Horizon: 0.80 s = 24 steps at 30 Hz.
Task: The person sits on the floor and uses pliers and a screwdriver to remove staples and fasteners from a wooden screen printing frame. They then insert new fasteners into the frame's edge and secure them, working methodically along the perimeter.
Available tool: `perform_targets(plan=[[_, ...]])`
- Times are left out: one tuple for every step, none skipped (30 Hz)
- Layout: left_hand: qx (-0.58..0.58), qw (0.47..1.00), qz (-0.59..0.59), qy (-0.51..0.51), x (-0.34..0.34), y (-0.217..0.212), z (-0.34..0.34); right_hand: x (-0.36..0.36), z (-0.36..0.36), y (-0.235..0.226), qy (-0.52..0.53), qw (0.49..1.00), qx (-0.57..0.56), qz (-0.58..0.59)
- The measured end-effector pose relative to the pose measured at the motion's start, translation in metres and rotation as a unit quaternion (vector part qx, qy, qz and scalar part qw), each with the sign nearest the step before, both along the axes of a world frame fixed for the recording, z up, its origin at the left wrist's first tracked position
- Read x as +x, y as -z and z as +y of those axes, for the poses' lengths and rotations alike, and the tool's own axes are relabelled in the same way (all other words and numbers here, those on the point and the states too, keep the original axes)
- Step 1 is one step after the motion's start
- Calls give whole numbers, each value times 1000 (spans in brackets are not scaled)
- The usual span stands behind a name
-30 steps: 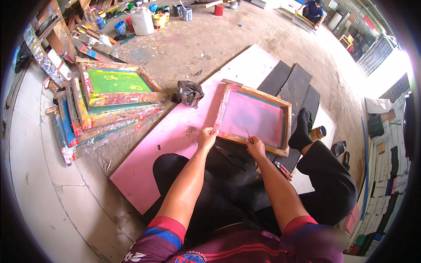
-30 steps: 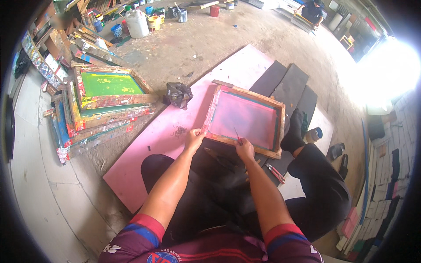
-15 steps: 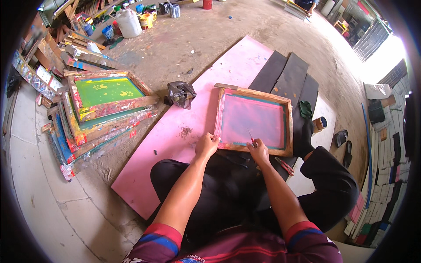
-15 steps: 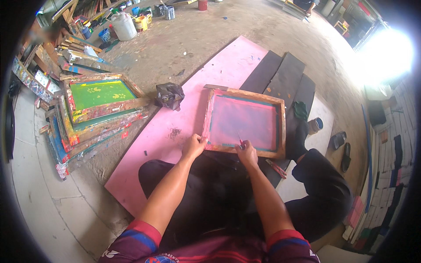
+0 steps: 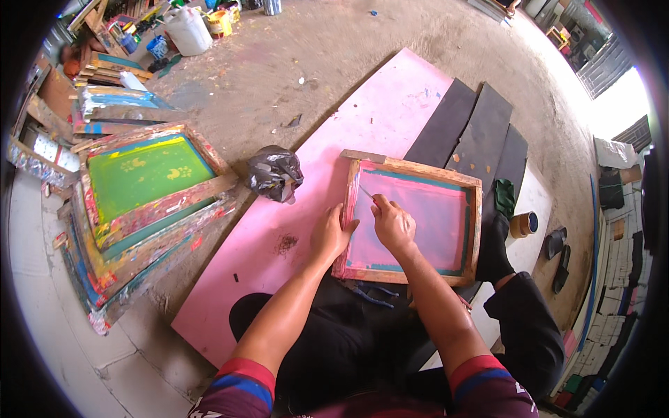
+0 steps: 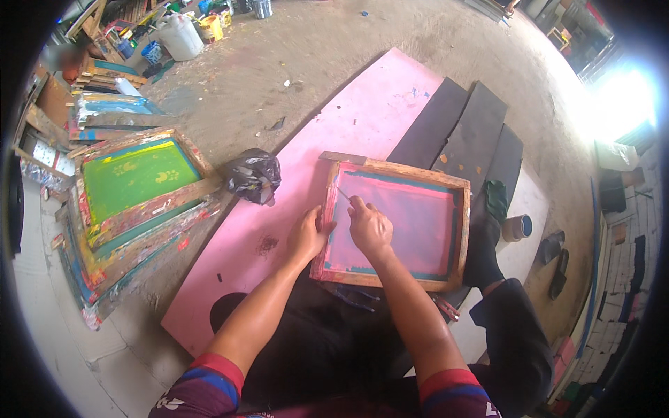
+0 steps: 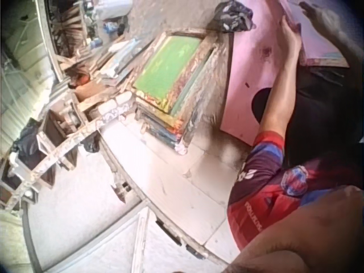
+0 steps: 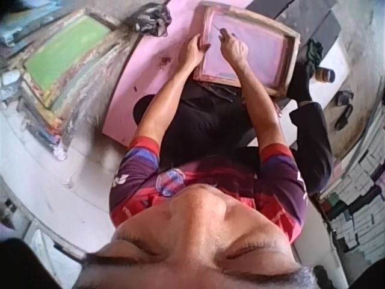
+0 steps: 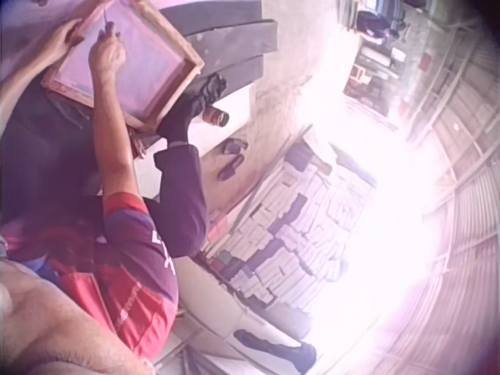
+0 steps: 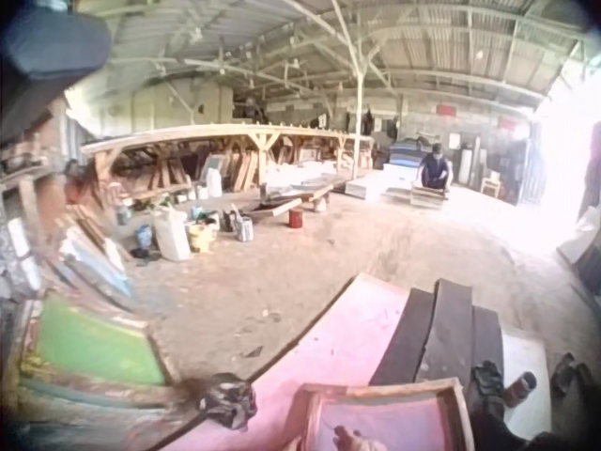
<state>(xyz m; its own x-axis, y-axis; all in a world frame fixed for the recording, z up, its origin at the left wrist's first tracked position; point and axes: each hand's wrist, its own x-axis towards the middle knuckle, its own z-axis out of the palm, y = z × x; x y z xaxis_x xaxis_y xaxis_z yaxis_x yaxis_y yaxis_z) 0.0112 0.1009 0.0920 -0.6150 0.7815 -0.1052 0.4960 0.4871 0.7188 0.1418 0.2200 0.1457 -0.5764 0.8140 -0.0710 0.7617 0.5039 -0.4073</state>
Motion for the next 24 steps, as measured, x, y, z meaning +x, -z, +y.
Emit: perform_targets(plan=[[7, 1000, -14, -9, 1, 5, 3, -3, 6, 3, -17, 999, 18, -21], [15, 999, -28, -19, 0, 10, 6, -4, 15, 12, -26, 999, 39, -22], [11, 999, -36, -11, -1, 15, 11, -6, 26, 24, -35, 997, 61, -24], [7, 999, -44, -5, -4, 14, 15, -12, 33, 24, -46, 995, 80, -25], [3, 999, -51, 1, -6, 14, 19, -17, 38, 24, -41, 996, 79, -30], [6, 999, -41, -3, -6, 17, 20, -18, 41, 22, -36, 996, 77, -36], [11, 999, -31, -6, -4, 19, 21, -23, 44, 15, -31, 996, 78, -40], [16, 1000, -21, -10, -3, 20, 21, -26, 48, 14, -39, 995, 79, -45], [26, 999, -23, -10, -4, 22, 20, -28, 51, 14, -47, 994, 81, -50], [36, 999, -27, -9, -4, 21, 20, -29, 54, 16, -54, 993, 84, -55], [47, 998, -31, -8, -4, 21, 20, -29, 57, 20, -61, 992, 92, -55], [50, 999, -21, 0, -3, 23, 20, -29, 58, 25, -69, 991, 101, -55], [52, 999, -8, 8, -5, 23, 20, -31, 59, 27, -77, 990, 109, -52], [54, 998, 4, 15, -6, 23, 20, -31, 58, 28, -80, 989, 113, -57], [50, 999, -14, 14, -6, 22, 20, -30, 55, 27, -83, 988, 117, -63], [45, 998, -31, 13, -7, 16, 20, -30, 52, 26, -87, 987, 121, -66], [41, 998, -47, 11, -7, 14, 20, -29, 49, 25, -94, 985, 120, -80], [58, 998, -38, 4, -6, 17, 20, -27, 46, 25, -101, 983, 119, -93], [76, 997, -28, -3, -4, 21, 21, -27, 44, 24, -108, 981, 120, -107], [94, 995, -19, -11, -4, 23, 20, -28, 45, 23, -105, 981, 118, -111], [90, 996, -24, -10, -4, 24, 19, -30, 46, 22, -101, 981, 116, -115], [87, 996, -28, -8, -4, 25, 19, -31, 48, 22, -97, 981, 116, -119], [83, 996, -33, -6, -5, 25, 19, -33, 49, 22, -91, 982, 116, -119], [75, 997, -30, -7, -4, 24, 18, -35, 49, 24, -86, 982, 116, -119]])
